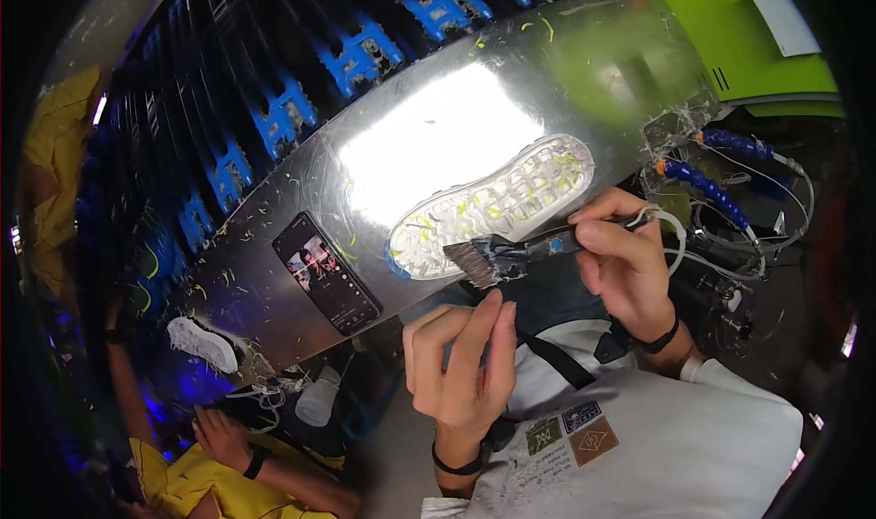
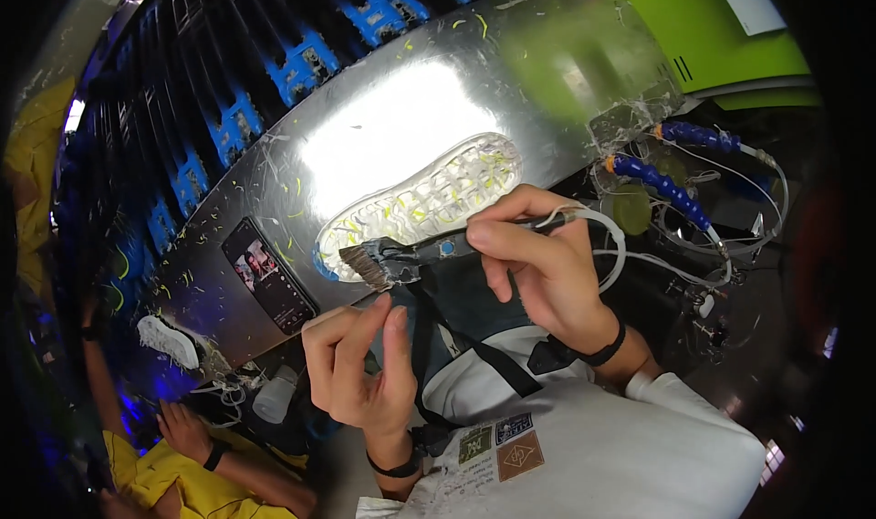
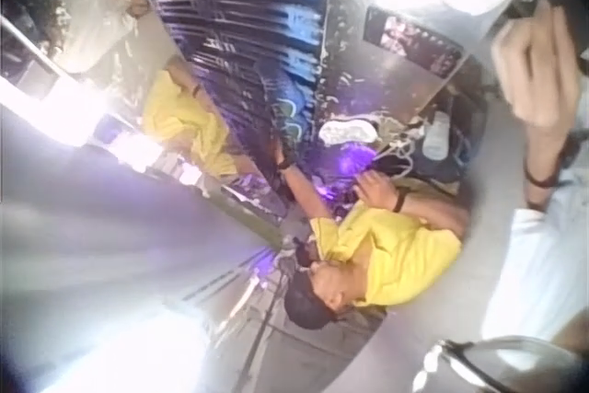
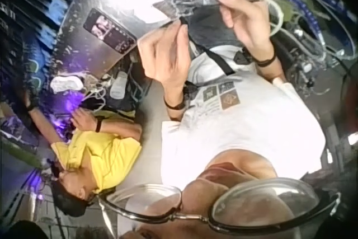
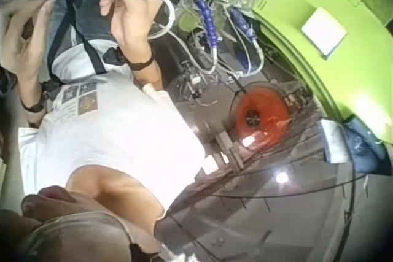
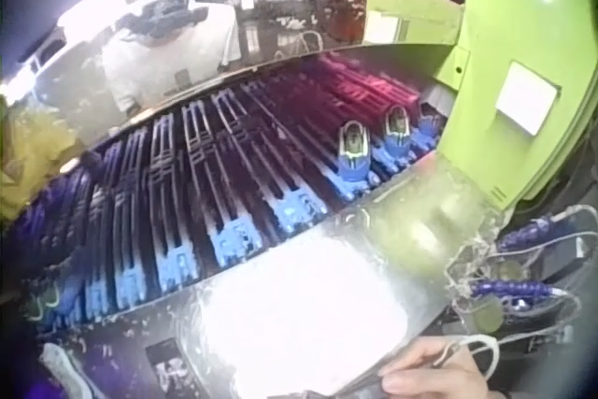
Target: The worker is applying adhesive to the soles of shoes on an assembly line.
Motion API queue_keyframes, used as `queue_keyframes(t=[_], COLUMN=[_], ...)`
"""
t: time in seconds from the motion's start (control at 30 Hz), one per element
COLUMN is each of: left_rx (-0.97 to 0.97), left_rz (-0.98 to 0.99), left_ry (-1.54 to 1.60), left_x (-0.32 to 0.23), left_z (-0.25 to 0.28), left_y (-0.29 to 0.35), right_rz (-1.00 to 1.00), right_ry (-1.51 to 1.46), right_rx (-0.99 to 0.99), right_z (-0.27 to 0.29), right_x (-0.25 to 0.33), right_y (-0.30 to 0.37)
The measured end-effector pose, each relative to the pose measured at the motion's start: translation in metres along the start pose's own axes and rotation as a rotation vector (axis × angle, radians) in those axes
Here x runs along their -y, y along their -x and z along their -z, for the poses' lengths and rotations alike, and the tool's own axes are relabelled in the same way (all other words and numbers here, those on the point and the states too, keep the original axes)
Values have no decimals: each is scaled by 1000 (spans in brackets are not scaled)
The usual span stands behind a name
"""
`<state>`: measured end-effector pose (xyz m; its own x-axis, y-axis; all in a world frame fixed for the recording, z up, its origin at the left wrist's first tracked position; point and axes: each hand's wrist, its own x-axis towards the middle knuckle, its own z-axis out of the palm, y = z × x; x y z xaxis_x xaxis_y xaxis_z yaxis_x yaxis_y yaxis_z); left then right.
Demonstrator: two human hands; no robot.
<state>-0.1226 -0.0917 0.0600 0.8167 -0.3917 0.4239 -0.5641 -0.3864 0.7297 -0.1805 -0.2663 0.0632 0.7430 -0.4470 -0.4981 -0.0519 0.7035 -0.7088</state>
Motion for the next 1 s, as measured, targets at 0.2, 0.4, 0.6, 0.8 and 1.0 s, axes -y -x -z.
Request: queue_keyframes(t=[0.2,0.4,0.6,0.8,1.0], left_rx=[-3,91,115,113,77], left_rz=[-16,-141,-246,-253,-333], left_ry=[-48,-143,-159,-82,-224], left_x=[10,19,23,20,27], left_z=[2,5,9,6,1], left_y=[-14,-28,-30,-21,-5], right_rz=[133,228,330,339,258], right_ry=[55,261,396,392,283], right_rx=[15,48,24,-2,-93], right_z=[-6,-13,-13,-14,-21], right_x=[-1,2,-3,-10,-9], right_y=[-1,7,14,9,10])
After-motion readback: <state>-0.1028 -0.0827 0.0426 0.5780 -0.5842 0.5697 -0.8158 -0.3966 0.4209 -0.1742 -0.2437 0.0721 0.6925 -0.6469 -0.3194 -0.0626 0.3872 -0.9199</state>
